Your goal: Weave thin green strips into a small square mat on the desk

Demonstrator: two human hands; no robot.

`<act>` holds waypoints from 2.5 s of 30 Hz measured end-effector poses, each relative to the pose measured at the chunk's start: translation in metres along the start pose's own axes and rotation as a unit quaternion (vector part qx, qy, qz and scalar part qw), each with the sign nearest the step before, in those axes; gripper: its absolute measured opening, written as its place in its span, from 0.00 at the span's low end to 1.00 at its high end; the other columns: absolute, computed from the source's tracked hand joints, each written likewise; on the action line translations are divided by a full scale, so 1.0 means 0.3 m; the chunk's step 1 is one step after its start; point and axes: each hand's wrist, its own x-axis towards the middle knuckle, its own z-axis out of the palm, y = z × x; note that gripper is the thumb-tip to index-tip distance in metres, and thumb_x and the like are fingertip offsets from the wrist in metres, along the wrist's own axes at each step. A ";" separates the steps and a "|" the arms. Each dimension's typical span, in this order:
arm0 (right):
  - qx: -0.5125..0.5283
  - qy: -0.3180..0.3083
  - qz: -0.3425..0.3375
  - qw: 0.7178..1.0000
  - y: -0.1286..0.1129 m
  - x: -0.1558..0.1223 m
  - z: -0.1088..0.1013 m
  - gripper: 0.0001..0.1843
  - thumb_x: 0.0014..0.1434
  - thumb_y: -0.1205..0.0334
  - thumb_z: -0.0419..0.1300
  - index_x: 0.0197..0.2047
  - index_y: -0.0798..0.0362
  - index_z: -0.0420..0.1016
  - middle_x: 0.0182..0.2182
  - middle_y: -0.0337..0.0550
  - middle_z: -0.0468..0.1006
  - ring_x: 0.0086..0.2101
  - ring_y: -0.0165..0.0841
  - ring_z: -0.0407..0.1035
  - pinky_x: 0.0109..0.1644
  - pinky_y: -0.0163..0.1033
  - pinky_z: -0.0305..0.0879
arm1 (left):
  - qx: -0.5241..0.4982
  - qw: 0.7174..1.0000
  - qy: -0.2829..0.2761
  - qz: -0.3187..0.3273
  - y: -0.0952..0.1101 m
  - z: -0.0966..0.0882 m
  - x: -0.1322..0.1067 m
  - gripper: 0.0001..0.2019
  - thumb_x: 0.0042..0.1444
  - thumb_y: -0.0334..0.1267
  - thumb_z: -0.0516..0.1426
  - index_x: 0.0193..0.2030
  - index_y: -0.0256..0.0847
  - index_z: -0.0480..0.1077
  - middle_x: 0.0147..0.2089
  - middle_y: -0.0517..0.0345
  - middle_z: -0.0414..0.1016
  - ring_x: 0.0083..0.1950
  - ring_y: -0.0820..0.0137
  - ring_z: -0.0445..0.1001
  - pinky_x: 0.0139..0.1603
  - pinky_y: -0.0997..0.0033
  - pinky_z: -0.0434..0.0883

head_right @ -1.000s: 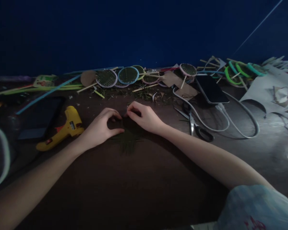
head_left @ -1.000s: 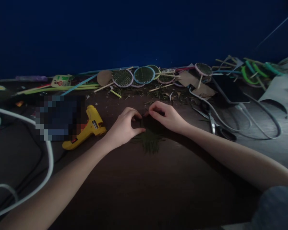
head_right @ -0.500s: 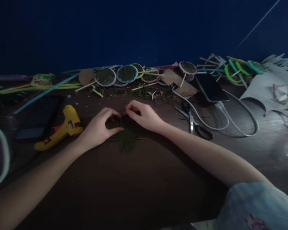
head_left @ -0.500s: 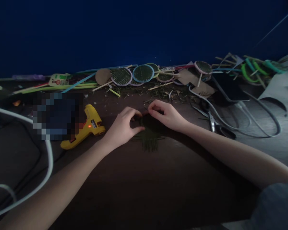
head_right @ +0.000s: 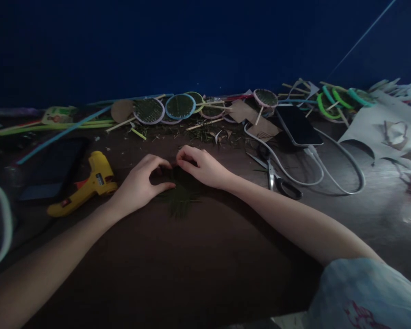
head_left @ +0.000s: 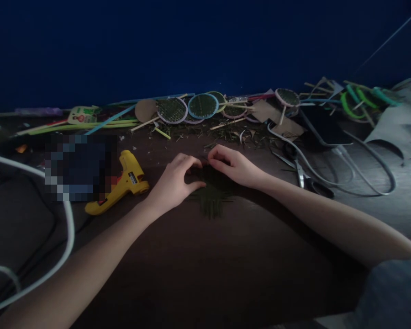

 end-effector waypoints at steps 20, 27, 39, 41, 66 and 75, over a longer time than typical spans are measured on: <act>-0.034 -0.007 -0.002 0.999 -0.001 0.003 -0.002 0.06 0.58 0.60 0.50 0.32 0.52 0.63 0.29 0.39 0.69 0.31 0.29 0.63 0.37 0.36 0.58 | 0.000 1.000 0.006 0.010 0.000 0.002 -0.003 0.13 0.48 0.35 0.61 0.40 0.42 0.63 0.40 0.58 0.64 0.39 0.70 0.67 0.41 0.66 0.68; -0.012 0.000 0.002 1.000 -0.001 0.001 0.000 0.06 0.58 0.61 0.50 0.33 0.53 0.63 0.29 0.38 0.69 0.32 0.29 0.64 0.38 0.36 0.59 | 0.002 1.000 0.012 0.010 0.004 0.003 -0.004 0.14 0.47 0.34 0.62 0.39 0.41 0.63 0.39 0.59 0.64 0.38 0.71 0.67 0.40 0.67 0.68; 0.037 -0.002 0.016 0.999 -0.010 0.002 -0.011 0.05 0.57 0.61 0.51 0.33 0.53 0.64 0.32 0.40 0.71 0.34 0.30 0.65 0.40 0.37 0.62 | 0.006 1.000 0.015 0.015 0.005 0.004 -0.007 0.13 0.48 0.34 0.61 0.40 0.42 0.63 0.39 0.59 0.65 0.38 0.70 0.67 0.41 0.66 0.67; 0.047 0.002 0.017 0.999 -0.007 0.003 -0.011 0.06 0.58 0.60 0.51 0.33 0.53 0.64 0.32 0.40 0.72 0.35 0.29 0.65 0.41 0.37 0.62 | 0.007 1.000 0.013 0.017 0.007 0.004 -0.007 0.13 0.48 0.34 0.61 0.40 0.42 0.63 0.39 0.59 0.65 0.38 0.70 0.67 0.42 0.66 0.67; 0.148 -0.020 0.031 0.988 -0.003 0.005 -0.008 0.04 0.59 0.62 0.50 0.32 0.52 0.60 0.28 0.38 0.74 0.33 0.28 0.69 0.43 0.38 0.62 | 0.012 1.000 0.011 0.009 0.010 0.006 -0.006 0.13 0.48 0.34 0.62 0.37 0.41 0.62 0.36 0.61 0.64 0.35 0.71 0.67 0.38 0.68 0.64; 0.104 -0.020 0.028 0.994 -0.004 0.009 -0.013 0.05 0.59 0.62 0.50 0.32 0.53 0.62 0.30 0.39 0.74 0.35 0.28 0.68 0.43 0.37 0.62 | 0.015 1.000 0.009 0.021 0.006 0.007 -0.007 0.13 0.48 0.33 0.62 0.38 0.41 0.63 0.38 0.60 0.65 0.36 0.71 0.67 0.39 0.67 0.64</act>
